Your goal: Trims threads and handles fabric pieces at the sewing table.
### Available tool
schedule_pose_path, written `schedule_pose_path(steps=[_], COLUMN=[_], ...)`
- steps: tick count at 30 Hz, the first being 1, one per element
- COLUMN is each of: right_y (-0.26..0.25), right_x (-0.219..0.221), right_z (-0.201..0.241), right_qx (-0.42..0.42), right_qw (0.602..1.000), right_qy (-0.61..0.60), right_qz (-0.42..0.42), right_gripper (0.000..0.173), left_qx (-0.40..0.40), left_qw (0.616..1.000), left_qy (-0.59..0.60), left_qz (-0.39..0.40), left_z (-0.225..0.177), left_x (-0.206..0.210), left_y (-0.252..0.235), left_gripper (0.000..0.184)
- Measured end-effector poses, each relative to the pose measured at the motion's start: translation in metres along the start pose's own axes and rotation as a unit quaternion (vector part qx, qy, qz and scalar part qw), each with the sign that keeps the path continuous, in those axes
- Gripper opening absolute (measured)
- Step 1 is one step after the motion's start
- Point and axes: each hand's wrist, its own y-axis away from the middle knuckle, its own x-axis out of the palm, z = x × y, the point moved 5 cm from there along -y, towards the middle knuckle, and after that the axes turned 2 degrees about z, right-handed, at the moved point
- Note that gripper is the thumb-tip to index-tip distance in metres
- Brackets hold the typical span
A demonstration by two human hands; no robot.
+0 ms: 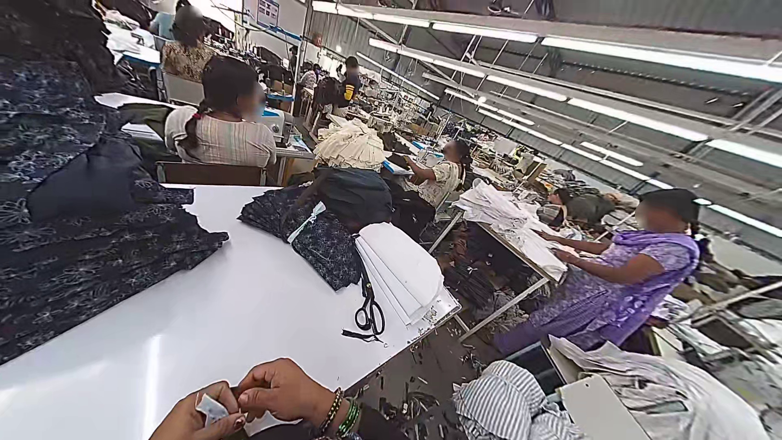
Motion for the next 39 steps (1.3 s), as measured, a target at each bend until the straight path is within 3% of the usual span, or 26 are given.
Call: schedule_pose_path(steps=[3,7,15,25,31,33,35,37,39], right_y=[0.003,0.008,0.010,0.005,0.006,0.005,0.005,0.004,0.003], right_x=[-0.003,-0.003,0.000,0.003,0.002,0.002,0.002,0.001,0.003], right_z=[-0.002,0.000,0.002,0.002,0.001,0.000,-0.003,-0.008,-0.015], right_qx=[-0.023,-0.110,-0.162,-0.179,-0.185,-0.169,-0.130,-0.074,-0.003], right_qw=[0.996,0.983,0.987,0.972,0.975,0.982,0.991,0.995,0.997], right_qy=[-0.070,-0.121,-0.017,0.152,0.117,0.071,0.006,-0.040,-0.059], right_qz=[-0.045,-0.079,0.005,-0.010,-0.036,-0.039,-0.041,-0.048,-0.046], right_gripper=[0.017,0.008,0.019,0.012,0.014,0.017,0.022,0.026,0.030], left_qx=[-0.029,-0.056,-0.158,-0.130,-0.106,-0.082,-0.031,0.025,0.076], left_qw=[0.999,0.986,0.970,0.968,0.968,0.980,0.998,0.984,0.961], left_qy=[0.006,0.154,0.181,0.214,0.225,0.171,-0.010,-0.172,-0.261], left_qz=[0.016,0.030,-0.031,-0.027,-0.044,-0.061,-0.062,-0.043,-0.054], left_z=[0.001,0.010,0.014,0.019,0.020,0.015,0.008,-0.003,-0.008], left_x=[0.000,0.002,-0.005,-0.001,0.000,0.000,-0.004,-0.005,-0.001], left_y=[-0.005,-0.005,0.002,0.000,-0.001,-0.001,-0.003,-0.003,-0.003], left_gripper=[0.022,0.028,0.029,0.033,0.034,0.033,0.022,0.019,0.016])
